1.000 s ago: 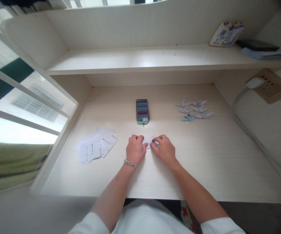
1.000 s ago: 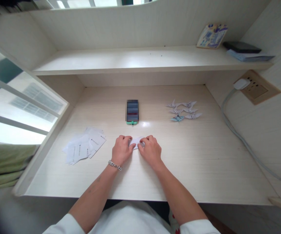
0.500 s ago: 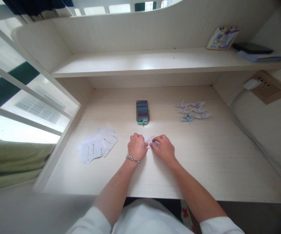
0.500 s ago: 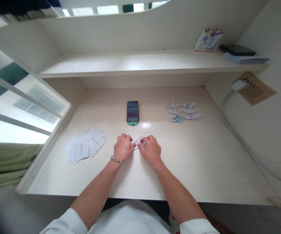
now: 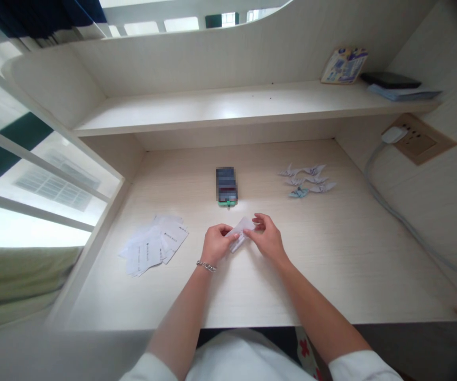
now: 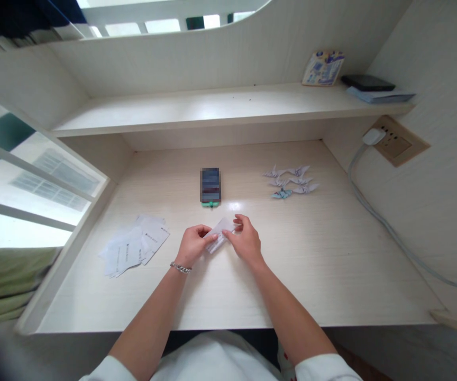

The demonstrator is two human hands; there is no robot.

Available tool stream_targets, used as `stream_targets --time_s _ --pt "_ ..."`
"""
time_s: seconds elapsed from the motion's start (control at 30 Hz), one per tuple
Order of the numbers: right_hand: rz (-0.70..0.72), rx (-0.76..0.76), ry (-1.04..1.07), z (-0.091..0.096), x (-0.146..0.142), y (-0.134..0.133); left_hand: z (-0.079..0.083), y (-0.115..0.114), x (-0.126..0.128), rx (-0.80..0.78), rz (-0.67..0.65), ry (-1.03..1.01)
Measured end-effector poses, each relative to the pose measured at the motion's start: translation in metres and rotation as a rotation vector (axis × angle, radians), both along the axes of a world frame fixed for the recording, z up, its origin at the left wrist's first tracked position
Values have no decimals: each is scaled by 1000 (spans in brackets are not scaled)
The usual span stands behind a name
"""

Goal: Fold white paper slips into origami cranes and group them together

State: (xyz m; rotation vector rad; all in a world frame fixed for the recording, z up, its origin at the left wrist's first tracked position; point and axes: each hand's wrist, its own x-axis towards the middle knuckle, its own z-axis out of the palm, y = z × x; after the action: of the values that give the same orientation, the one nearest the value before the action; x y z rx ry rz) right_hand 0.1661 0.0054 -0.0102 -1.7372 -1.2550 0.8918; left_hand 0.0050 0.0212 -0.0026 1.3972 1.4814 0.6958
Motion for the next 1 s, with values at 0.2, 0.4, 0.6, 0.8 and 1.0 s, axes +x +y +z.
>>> stream_targets --time_s 0.2,0.4,0.6,0.8,1.0 --pt "48 -60 595 5 5 14 0 -3 8 -43 -76 -329" --pt "180 -10 549 13 5 22 6 15 12 81 -64 -390" --pt "54 -27 726 5 -1 31 -3 28 18 135 53 -430" --pt "18 3 698 -7 -5 34 -18 29 18 106 95 -456" --pt "54 -22 699 -9 -4 31 -28 25 15 57 133 -483"
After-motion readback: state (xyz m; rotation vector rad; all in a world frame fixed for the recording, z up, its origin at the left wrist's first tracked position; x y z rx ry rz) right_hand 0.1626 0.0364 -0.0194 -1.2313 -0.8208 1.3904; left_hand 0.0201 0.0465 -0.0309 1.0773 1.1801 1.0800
